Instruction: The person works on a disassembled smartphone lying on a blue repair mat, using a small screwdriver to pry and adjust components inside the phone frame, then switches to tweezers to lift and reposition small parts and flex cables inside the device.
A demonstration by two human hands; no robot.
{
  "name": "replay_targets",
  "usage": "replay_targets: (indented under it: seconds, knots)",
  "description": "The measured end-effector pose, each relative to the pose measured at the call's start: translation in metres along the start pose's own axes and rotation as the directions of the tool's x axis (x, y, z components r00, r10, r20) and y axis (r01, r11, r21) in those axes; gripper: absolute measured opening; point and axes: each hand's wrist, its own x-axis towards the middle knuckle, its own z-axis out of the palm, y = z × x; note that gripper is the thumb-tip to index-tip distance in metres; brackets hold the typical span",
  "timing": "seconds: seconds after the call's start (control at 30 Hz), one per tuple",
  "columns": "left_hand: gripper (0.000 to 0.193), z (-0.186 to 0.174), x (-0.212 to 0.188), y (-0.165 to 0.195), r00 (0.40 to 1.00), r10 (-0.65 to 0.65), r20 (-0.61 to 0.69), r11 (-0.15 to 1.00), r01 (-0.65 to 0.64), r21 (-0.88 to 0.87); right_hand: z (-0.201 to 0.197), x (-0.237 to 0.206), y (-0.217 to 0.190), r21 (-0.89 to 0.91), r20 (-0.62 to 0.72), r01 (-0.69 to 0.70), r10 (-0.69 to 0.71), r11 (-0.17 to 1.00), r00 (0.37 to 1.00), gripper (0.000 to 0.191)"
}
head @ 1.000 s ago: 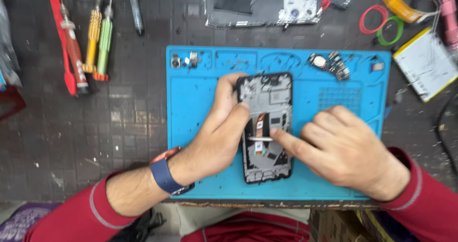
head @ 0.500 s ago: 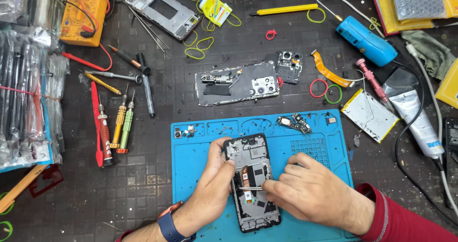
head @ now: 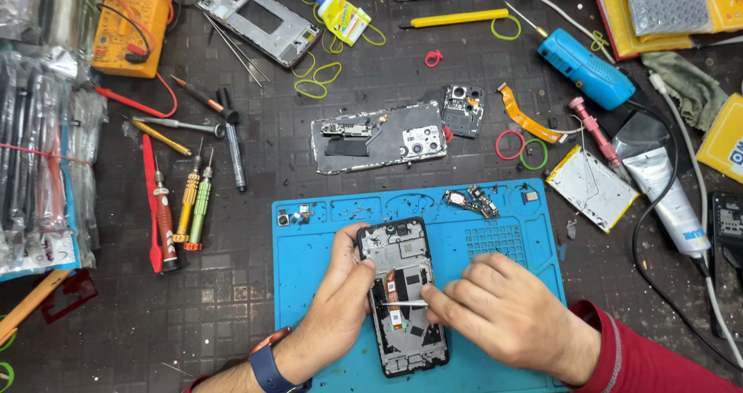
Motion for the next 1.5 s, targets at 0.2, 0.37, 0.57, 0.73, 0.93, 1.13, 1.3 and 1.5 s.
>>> replay_targets:
  seconds: [0.2, 0.37, 0.57, 0.73, 0.93, 1.13, 1.3, 1.5]
  knots:
    - [0.038, 0.004, 0.000, 0.002, 1.000, 0.019, -0.006, 1.000, -0.019, -0.024, -0.002, -0.002, -0.002, 0.051, 0.149, 0.022, -0.029, 0.998, 0.988, 0.039]
    - [0.039, 0.002, 0.000, 0.001, 1.000, 0.013, 0.002, 1.000, -0.013, -0.005, 0.004, -0.007, 0.000, 0.147, 0.143, -0.033, 0.012, 0.989, 0.990, 0.033]
    - [0.041, -0.001, -0.003, 0.004, 1.000, 0.009, 0.008, 1.000, -0.009, 0.021, 0.009, -0.004, -0.001, 0.184, 0.170, -0.079, 0.047, 0.980, 0.984, 0.026]
    - [0.043, -0.004, -0.001, -0.001, 0.997, 0.064, 0.034, 0.997, -0.066, 0.032, 0.006, 0.000, -0.003, 0.034, 0.117, -0.009, 0.005, 0.999, 0.993, 0.025]
    - [0.043, -0.016, -0.001, -0.017, 0.999, 0.038, -0.009, 0.982, -0.036, 0.186, 0.012, -0.006, -0.007, -0.124, 0.099, 0.049, -0.036, 0.991, 0.994, 0.032]
    - [0.040, -0.018, 0.002, -0.020, 0.996, 0.084, 0.031, 0.989, -0.087, 0.119, 0.028, -0.012, -0.008, -0.009, 0.229, -0.053, 0.054, 0.999, 0.972, 0.036]
    - [0.038, -0.020, 0.000, -0.017, 0.992, 0.108, 0.064, 0.984, -0.116, 0.135, 0.037, -0.012, -0.008, 0.151, 0.235, -0.288, 0.249, 0.946, 0.939, 0.031]
    - [0.036, -0.025, 0.002, -0.021, 0.974, 0.194, 0.113, 0.972, -0.207, 0.112, 0.040, -0.012, -0.002, 0.086, 0.233, -0.125, 0.102, 0.988, 0.967, 0.026]
